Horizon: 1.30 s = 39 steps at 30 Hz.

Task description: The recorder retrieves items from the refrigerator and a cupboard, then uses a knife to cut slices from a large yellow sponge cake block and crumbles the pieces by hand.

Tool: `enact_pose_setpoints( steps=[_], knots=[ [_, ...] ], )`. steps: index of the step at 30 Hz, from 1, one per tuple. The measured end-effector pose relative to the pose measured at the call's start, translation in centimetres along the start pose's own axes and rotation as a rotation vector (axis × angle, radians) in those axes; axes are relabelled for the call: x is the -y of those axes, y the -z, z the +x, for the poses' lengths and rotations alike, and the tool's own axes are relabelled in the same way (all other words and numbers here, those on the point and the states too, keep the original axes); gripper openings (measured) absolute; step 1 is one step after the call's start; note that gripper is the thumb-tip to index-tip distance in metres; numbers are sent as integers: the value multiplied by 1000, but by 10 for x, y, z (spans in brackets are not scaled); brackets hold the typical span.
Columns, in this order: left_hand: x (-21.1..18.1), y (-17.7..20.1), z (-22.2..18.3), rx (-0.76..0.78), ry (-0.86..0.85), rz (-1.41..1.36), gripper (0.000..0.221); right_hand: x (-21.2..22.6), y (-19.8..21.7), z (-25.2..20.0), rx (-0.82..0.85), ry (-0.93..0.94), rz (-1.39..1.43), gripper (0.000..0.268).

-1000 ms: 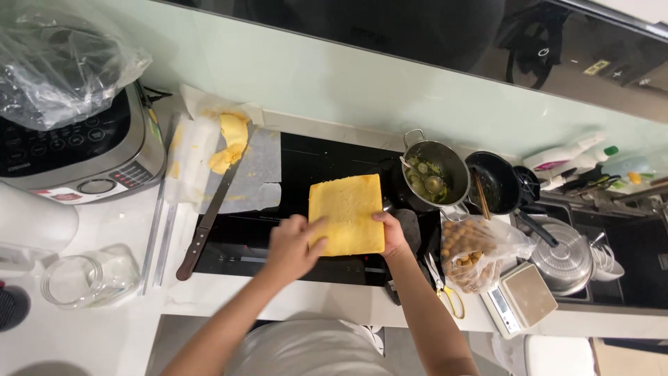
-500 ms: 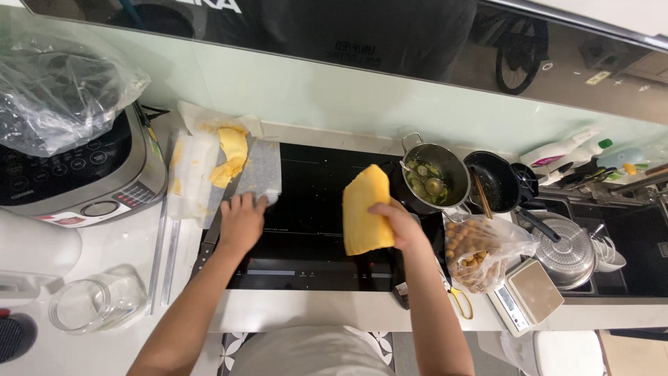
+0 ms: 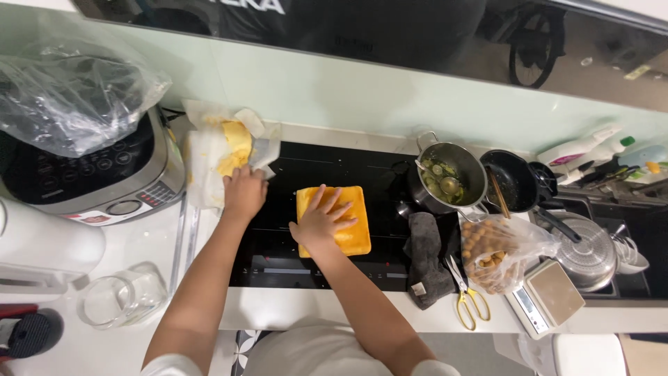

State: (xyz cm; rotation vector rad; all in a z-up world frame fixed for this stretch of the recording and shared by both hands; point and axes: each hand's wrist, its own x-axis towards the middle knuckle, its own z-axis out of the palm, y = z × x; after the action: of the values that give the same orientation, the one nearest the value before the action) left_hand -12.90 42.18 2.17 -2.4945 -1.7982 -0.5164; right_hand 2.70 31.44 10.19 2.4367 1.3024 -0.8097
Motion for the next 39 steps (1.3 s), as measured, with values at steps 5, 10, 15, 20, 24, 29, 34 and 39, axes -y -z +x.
enact_pose_setpoints(
  steps=[5,10,15,20,24,29,34,39],
  knots=[
    [-6,22,-28,45,-63,-243,21,-63,11,13,-161,408,929,97],
    [-6,26,-41,91,-83,-220,18,-126,48,38,234,517,1733,90],
    [-3,4,-46,-10,-114,-169,13,-112,80,20,416,602,2016,89],
    [-18,10,-58,102,-211,-180,17,-70,74,35,525,646,2038,91],
    [-28,31,-78,196,-89,-219,11,-26,59,60,658,682,2011,90],
    [-50,94,-81,-163,-11,-482,56,34,36,83,756,483,2020,92],
    [-27,68,-60,-73,-120,-246,70,57,37,77,791,378,2042,93],
    [-13,48,-43,49,111,-169,64,59,28,103,754,321,2038,91]
  ],
)
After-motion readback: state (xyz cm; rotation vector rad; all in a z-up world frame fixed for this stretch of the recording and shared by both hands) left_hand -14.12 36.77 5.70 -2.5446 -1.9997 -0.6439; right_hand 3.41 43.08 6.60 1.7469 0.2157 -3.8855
